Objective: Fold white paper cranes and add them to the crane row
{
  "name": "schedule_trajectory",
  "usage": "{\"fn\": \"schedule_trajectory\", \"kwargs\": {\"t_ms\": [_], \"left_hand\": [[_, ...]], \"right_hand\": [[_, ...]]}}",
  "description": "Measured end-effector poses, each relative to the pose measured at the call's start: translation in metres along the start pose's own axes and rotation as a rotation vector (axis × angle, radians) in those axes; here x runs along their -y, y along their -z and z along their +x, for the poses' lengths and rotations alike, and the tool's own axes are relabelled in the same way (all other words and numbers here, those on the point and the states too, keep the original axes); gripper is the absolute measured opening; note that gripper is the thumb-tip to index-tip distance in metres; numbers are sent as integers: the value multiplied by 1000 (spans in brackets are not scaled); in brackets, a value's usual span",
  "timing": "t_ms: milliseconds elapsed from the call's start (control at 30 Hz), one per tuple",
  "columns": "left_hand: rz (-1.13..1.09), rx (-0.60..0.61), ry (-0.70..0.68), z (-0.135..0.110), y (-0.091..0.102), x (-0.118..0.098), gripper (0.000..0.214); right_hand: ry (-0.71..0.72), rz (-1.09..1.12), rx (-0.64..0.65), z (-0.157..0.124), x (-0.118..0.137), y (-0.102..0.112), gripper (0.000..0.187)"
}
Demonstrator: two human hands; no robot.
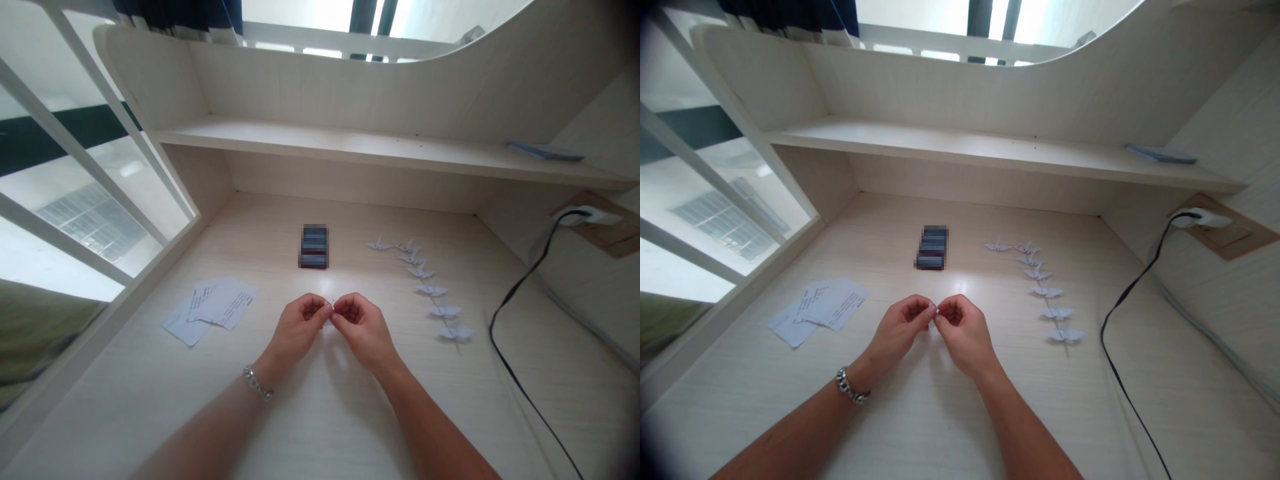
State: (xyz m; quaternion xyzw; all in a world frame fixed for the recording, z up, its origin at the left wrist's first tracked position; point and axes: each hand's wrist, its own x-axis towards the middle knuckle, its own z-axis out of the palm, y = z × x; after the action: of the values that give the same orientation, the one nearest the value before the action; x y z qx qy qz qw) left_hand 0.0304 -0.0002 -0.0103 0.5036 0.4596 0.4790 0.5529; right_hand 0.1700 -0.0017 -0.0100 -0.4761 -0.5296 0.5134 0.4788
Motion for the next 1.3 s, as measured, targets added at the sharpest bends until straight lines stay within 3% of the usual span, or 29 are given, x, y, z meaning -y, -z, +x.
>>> {"fn": "schedule_trajectory", "kwargs": {"t_ms": [200,300,400,567,733,1067,1300], "left_hand": [[-45,-47,6,0,3,-4,18],[-120,-62,61,0,3,-4,18],[-245,-46,132,0,2,-4,21],[-407,4,194,-1,5,-4,18],[-455,87,234,-1,7,-4,15],[-463,99,268,-1,4,-5,16],[-426,25,236,0,3,1,19]], "right_hand": [[-10,23,82,-3,4,-3,12],[22,-18,26,-3,3,-4,9],[33,-1,-51,-1,3,-2,13],[-70,206,60,1,7,0,18],[-80,284,89,1,10,0,17],[-18,122,63,0,8,3,11],[122,-168,-56,-5,13,0,11]]}}
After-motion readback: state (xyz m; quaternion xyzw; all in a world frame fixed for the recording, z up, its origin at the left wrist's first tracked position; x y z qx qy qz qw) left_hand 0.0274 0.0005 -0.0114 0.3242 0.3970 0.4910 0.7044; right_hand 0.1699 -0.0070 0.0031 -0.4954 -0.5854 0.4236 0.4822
